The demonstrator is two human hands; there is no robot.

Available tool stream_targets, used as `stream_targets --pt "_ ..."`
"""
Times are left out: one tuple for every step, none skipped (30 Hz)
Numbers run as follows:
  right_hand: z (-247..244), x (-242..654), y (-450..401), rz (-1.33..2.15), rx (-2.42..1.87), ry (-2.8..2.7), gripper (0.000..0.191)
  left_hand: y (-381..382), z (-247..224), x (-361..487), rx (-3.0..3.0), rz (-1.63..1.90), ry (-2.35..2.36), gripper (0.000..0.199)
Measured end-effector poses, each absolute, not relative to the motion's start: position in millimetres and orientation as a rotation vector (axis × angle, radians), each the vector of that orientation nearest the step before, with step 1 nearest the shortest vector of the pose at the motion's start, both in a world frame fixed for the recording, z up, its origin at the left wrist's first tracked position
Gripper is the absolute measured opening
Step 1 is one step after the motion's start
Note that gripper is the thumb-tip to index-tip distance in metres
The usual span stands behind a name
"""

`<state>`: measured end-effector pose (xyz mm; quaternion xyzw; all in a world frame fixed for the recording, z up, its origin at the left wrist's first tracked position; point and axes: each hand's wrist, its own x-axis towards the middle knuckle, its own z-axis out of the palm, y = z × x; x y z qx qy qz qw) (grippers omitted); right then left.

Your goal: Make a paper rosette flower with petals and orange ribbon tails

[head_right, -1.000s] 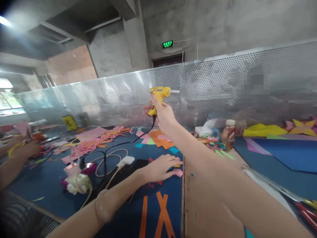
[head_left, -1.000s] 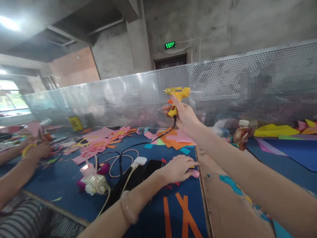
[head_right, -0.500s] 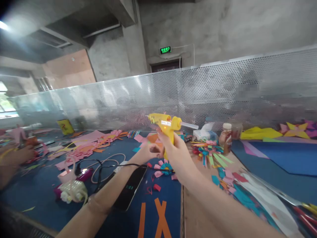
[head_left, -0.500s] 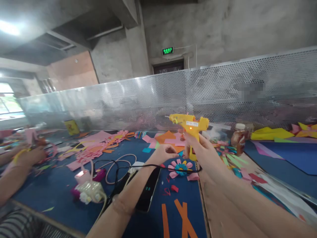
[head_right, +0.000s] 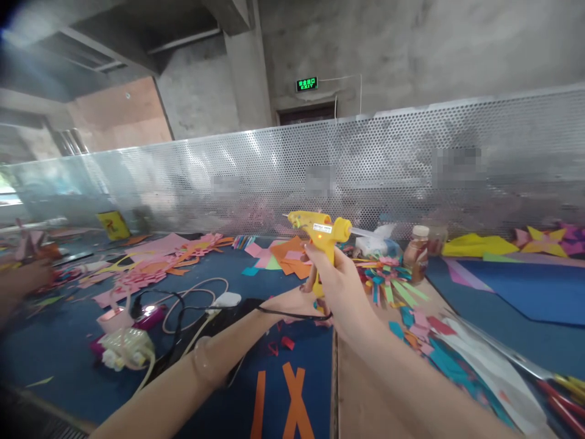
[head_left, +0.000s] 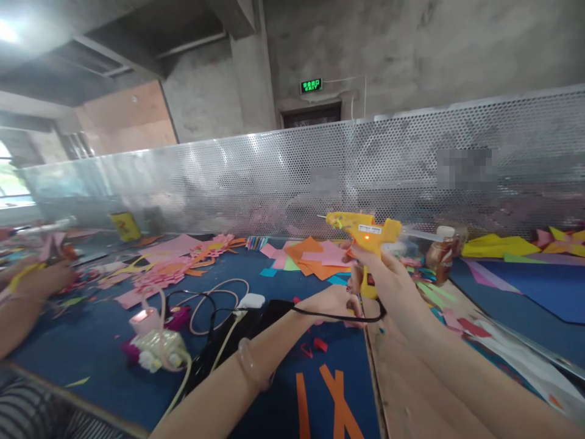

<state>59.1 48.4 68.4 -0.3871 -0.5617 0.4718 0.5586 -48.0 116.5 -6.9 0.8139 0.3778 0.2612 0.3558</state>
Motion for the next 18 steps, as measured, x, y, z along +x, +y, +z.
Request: stream_targets --pt "68.3 60.2 49.5 1.076 -0.904 -1.316 0.035 119.4 -4.1 -52.9 2.085 0.691 0.961 0.004" --pt "68.2 61.3 50.5 1.032 -0.904 -1.315 0.033 123.4 -0.3 -59.7 2.058 0.744 0.959 0.005" --pt "68.1 62.3 51.3 0.995 -0.911 -1.318 0.031 128.4 4.6 -68.1 2.021 0.83 0.987 0.009" --pt "68.1 63.2 51.9 0.971 -0.927 -1.324 0.031 133.9 10.2 -77.8 1.976 0.938 1.037 0.011" --pt "67.9 63.7 52.4 0.958 -0.95 -1.331 0.031 139.5 16.4 -88.3 1.92 1.06 1.091 0.015" --pt "67.6 64.0 52.9 0.955 -0.972 -1.346 0.031 144.6 22.9 -99.1 1.859 1.177 1.145 0.02" --pt "67.0 64.0 53.5 0.948 -0.992 -1.357 0.031 148.9 29.5 -109.5 1.793 1.277 1.197 0.023" --pt "65.8 63.9 54.4 0.939 -1.013 -1.369 0.032 151.8 35.7 -118.9 1.733 1.357 1.238 0.026" --pt "64.1 63.6 55.7 0.927 -1.036 -1.383 0.033 153.2 41.4 -126.9 1.679 1.425 1.268 0.029" --pt "61.6 63.3 57.4 0.914 -1.059 -1.403 0.034 153.1 46.3 -133.0 1.635 1.482 1.289 0.03" --pt "58.6 62.9 59.5 0.908 -1.075 -1.428 0.034 151.6 50.3 -137.3 1.602 1.529 1.301 0.031" --pt "54.9 62.4 61.8 0.913 -1.087 -1.456 0.034 149.1 53.2 -139.8 1.578 1.569 1.308 0.031" --pt "51.0 61.7 64.2 0.922 -1.097 -1.478 0.033 146.0 55.1 -140.7 1.564 1.599 1.312 0.03" --pt "46.9 60.8 66.6 0.934 -1.105 -1.497 0.032 142.7 56.1 -140.6 1.557 1.621 1.317 0.028" --pt "42.9 59.7 68.7 0.944 -1.112 -1.506 0.031 139.6 56.4 -139.8 1.554 1.634 1.323 0.025" --pt "39.3 58.3 70.4 0.96 -1.124 -1.507 0.03 136.8 56.4 -138.7 1.554 1.639 1.329 0.023" --pt "36.1 56.7 71.7 0.98 -1.14 -1.504 0.029 134.5 56.3 -137.6 1.556 1.638 1.335 0.021" --pt "33.4 55.1 72.6 1.0 -1.157 -1.504 0.028 132.6 56.3 -136.8 1.557 1.634 1.339 0.019"
